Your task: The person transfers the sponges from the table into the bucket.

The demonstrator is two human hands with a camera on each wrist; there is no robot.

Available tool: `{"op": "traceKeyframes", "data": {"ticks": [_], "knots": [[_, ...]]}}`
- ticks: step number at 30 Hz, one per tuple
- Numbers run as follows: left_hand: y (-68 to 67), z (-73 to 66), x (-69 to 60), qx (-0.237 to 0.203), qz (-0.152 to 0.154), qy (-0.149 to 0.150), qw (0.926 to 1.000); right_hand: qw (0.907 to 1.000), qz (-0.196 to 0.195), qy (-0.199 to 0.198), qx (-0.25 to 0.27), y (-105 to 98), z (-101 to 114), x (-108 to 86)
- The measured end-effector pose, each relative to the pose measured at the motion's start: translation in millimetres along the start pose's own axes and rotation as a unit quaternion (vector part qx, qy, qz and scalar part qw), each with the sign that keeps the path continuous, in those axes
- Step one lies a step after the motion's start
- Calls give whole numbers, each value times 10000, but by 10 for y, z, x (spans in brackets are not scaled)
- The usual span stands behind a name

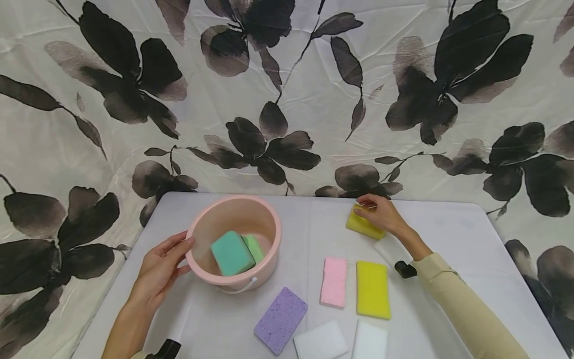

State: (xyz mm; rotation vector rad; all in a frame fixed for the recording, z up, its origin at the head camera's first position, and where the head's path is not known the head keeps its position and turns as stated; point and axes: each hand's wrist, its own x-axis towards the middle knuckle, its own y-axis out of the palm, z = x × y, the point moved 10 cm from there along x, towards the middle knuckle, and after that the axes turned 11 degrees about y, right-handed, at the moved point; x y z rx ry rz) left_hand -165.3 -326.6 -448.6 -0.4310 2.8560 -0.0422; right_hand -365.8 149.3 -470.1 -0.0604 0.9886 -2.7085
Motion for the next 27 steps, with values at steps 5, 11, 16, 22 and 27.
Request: {"op": "traceKeyframes", "data": {"ticks": [5,11,16,22,27], "knots": [[-13,6,-8,7,-42,-44,10000,9998,26,-138,-146,7,-12,24],[-7,0,-10,-63,-36,0,10000,9971,199,-14,-732,42,-46,57],[10,-17,-8,-123,-12,98,9999,9920,551,92,-1128,63,-68,45],[26,-32,-17,-181,64,173,9997,9898,776,-86,-1193,41,40,28],[25,-30,-26,-172,114,168,9996,9868,909,-211,-1324,8,203,27]]}}
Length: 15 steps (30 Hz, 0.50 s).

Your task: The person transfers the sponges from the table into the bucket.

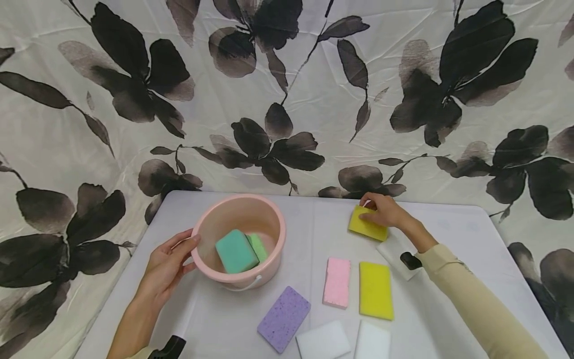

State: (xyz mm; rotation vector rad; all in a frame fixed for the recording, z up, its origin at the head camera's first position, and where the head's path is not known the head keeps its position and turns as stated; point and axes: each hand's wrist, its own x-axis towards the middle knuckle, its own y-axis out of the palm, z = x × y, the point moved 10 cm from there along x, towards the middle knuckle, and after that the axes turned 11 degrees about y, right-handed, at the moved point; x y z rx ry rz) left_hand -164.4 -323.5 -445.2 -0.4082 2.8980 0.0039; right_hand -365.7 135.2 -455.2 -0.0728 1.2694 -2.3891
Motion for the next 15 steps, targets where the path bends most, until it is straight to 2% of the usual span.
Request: {"op": "traceKeyframes", "data": {"ticks": [7,15], "knots": [[-12,-2,6,45,15,-18,10000,9993,-19,31,-365,-168,151,-30],[-2,-4,0,25,18,-31,10000,9994,-299,-66,-167,-321,245,-104]]}}
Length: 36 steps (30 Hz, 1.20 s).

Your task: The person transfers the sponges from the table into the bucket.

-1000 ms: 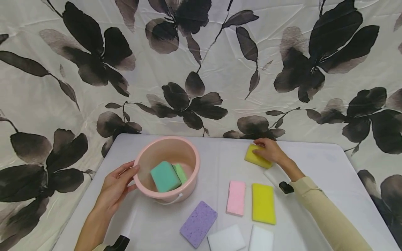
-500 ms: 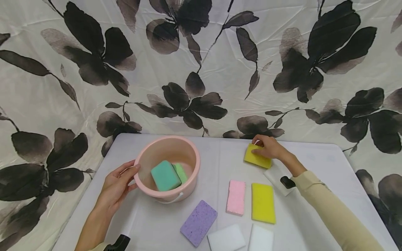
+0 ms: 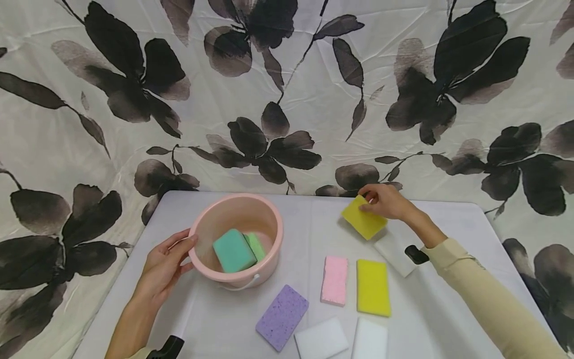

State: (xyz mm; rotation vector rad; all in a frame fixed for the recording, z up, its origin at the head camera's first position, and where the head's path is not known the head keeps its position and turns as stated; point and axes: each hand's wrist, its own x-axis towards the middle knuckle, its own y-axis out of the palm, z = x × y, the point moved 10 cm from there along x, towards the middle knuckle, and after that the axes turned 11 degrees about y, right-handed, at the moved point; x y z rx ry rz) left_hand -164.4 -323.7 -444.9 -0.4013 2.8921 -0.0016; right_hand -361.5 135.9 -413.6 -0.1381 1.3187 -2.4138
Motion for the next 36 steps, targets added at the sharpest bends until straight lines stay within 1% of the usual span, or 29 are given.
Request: {"op": "traceKeyframes", "data": {"ticks": [11,16,19,26,32,36], "knots": [[-20,24,5,-45,-28,7,10000,9988,-160,-98,444,-108,221,-94],[-17,26,7,-106,-23,0,9999,9959,-73,-31,903,-144,339,-113],[-18,29,5,-140,-40,-20,9999,9915,47,23,1303,-162,427,-120],[-16,26,2,-111,-23,15,9999,9769,251,219,2111,-200,605,-115],[-4,8,5,-109,15,65,9999,9643,425,450,2575,-199,760,-79],[-2,-1,3,-114,27,60,9999,9559,531,525,2841,-190,893,-56]]}}
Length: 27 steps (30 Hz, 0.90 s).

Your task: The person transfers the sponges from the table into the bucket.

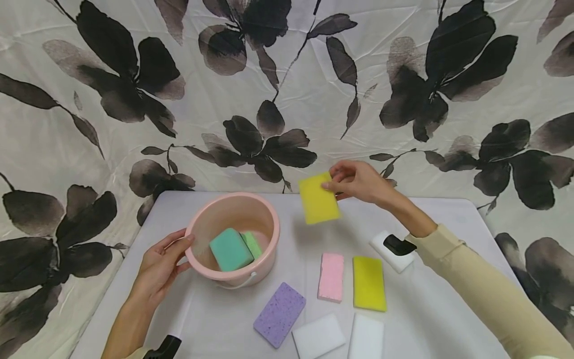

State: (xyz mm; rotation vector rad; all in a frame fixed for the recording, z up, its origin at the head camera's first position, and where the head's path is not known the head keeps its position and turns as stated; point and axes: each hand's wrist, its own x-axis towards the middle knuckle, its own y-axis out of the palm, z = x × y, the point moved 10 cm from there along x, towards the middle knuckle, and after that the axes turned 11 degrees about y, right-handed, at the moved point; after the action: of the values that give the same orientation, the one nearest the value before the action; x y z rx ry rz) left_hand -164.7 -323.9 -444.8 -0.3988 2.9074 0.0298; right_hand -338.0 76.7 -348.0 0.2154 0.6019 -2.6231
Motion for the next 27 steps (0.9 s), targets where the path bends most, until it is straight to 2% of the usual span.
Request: {"op": "traceKeyframes", "data": {"ticks": [11,27], "knots": [[4,6,-2,11,12,-24,10000,9990,225,-35,393,239,280,54],[-5,6,0,44,0,-27,10000,9974,420,-476,335,756,647,167]]}}
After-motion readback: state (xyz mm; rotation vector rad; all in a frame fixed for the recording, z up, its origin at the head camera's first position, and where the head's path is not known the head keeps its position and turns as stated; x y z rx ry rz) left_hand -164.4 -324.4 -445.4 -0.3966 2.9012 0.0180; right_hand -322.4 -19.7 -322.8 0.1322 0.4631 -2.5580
